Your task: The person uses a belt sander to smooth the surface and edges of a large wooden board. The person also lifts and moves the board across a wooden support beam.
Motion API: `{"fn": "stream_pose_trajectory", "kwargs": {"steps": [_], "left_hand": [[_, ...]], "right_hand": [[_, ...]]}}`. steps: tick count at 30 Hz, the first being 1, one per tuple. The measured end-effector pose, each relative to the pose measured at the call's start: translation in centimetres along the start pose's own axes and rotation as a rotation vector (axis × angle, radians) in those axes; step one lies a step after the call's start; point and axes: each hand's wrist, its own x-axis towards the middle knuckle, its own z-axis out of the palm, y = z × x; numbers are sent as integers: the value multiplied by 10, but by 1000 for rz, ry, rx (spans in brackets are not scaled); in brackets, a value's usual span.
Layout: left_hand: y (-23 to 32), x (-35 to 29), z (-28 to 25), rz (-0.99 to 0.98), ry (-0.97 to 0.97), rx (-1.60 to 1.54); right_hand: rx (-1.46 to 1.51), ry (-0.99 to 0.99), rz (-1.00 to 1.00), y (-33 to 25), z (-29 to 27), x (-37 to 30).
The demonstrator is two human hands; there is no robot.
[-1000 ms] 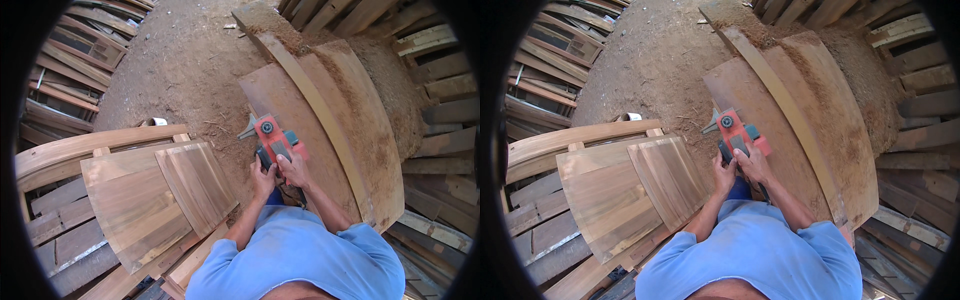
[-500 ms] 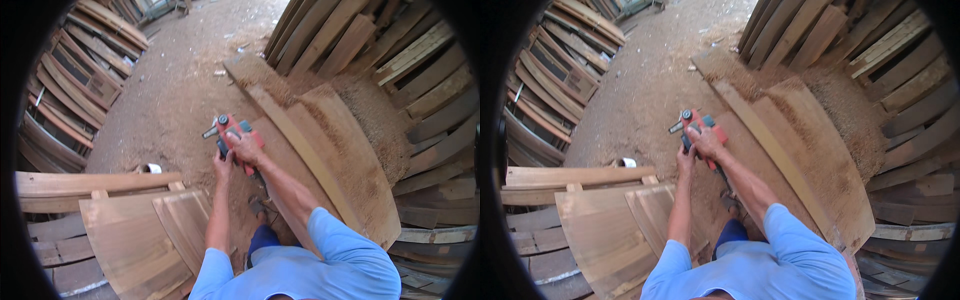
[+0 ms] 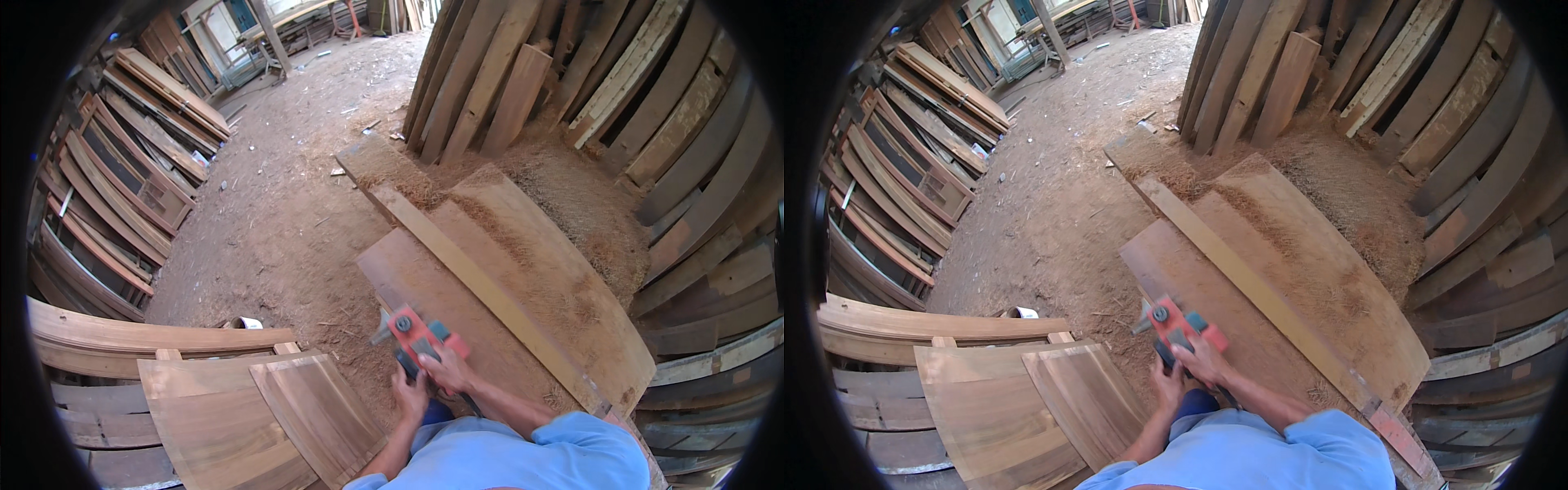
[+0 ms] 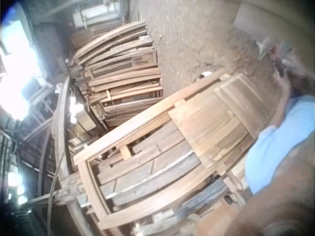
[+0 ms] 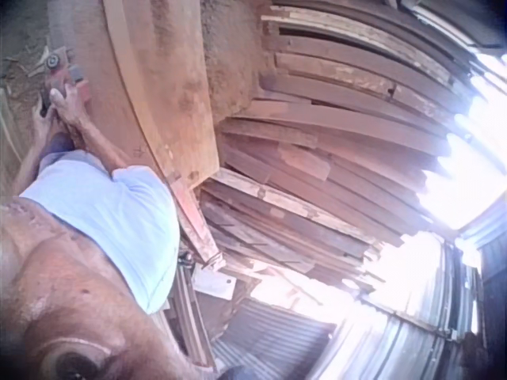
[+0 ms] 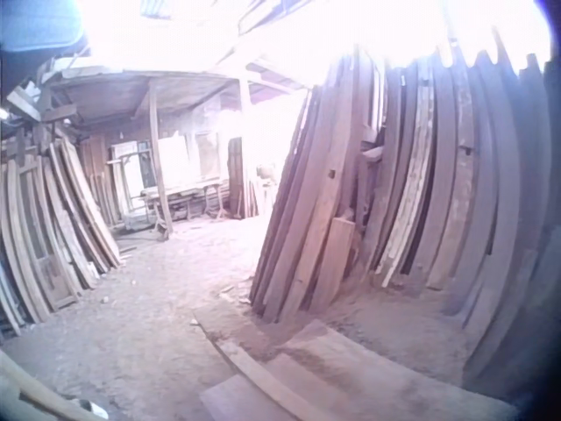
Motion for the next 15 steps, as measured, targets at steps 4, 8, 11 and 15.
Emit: {"fn": "stream_pose_trajectory", "kwargs": {"steps": [4, 8, 11, 15], "left_hand": [[-3, -56, 11, 111, 27, 22], [4, -20, 3, 112, 39, -36], [12, 30, -11, 91, 78, -113], [21, 131, -32, 159, 103, -330]], "right_hand": [[11, -8, 107, 5, -8, -54], [43, -74, 202, -12, -8, -25], [-17, 20, -46, -24, 5, 31], [-99, 77, -156, -44, 19, 134]]}}
